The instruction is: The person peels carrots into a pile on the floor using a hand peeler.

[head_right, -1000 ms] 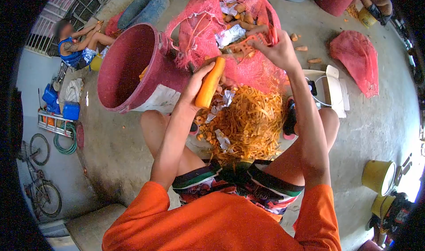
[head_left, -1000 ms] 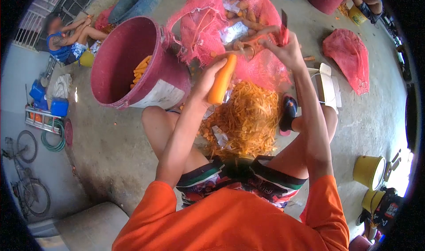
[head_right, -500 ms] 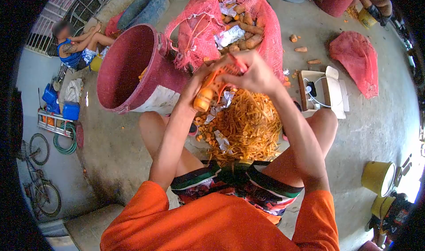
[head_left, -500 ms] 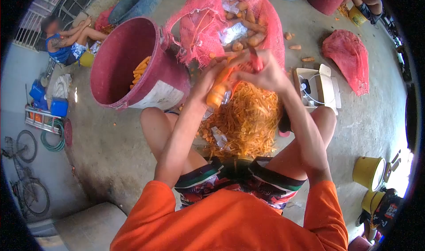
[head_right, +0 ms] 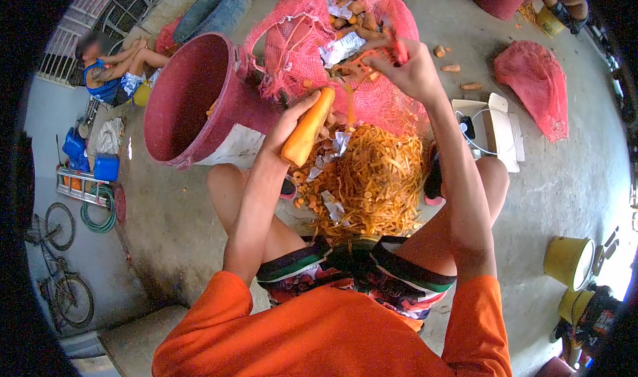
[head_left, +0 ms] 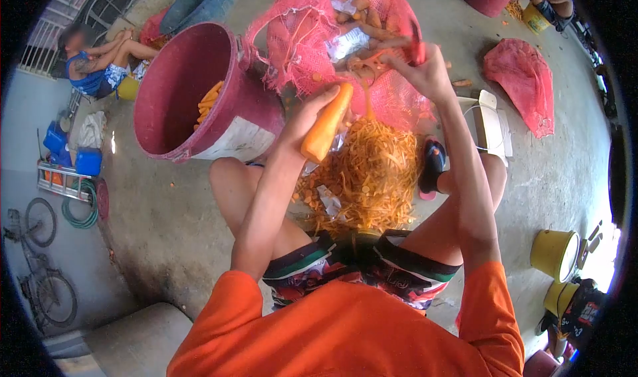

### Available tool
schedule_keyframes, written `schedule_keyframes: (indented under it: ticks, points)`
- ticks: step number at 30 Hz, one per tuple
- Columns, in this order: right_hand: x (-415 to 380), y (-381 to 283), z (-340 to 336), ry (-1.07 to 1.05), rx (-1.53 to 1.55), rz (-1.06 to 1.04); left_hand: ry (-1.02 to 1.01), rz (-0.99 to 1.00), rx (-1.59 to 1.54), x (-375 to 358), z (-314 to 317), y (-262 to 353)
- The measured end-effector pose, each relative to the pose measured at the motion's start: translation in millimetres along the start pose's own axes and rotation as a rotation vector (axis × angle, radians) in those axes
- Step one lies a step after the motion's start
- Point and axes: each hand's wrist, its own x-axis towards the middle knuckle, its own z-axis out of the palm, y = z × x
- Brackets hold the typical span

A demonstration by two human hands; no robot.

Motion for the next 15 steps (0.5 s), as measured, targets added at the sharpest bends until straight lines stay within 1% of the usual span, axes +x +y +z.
schedule_keyframes:
  ticks: [1, 2, 4, 5, 6, 7, 8, 9, 10, 12, 13, 14, 15]
  points:
    - [-1, -3, 1, 0.006, 0.068, 0.003, -0.070, 0.055, -0.008, -1, 1, 2]
    - [-2, -7, 2, 0.012, 0.137, 0.006, -0.073, 0.060, -0.007, 2, 5, 2]
    - [-14, -14, 24, -0.112, 0.014, -0.281, 0.112, 0.213, -0.036, 7, 17, -3]
    - [-14, -26, 27, -0.159, -0.035, -0.300, 0.088, 0.142, -0.109, 3, 20, 0]
    - [-15, -35, 29, -0.204, -0.080, -0.315, 0.093, 0.140, -0.105, 4, 12, 0]
    - [-13, -21, 24, -0.153, -0.108, -0.212, -0.001, 0.094, -0.106, 7, -3, -4]
    - [-7, -12, 17, -0.102, -0.141, -0.107, -0.098, 0.047, -0.110, 4, -2, -4]
    - [-2, -4, 9, -0.046, 0.032, -0.080, -0.036, 0.054, -0.061, 3, 1, -3]
    - [-2, -7, 3, -0.049, 0.028, -0.080, -0.038, 0.057, -0.064, 3, 0, -3]
    - [1, -12, -2, -0.001, -0.002, 0.031, -0.069, 0.081, -0.112, 3, -2, 2]
    - [-4, -13, 10, -0.056, 0.211, -0.012, -0.031, 0.067, -0.110, -1, 5, 6]
    - [-11, -24, 20, -0.104, 0.062, -0.169, -0.034, 0.069, -0.109, 0, 5, 6]
    - [-15, -34, 27, -0.202, -0.022, -0.228, -0.103, 0.047, -0.200, 1, 4, 5]
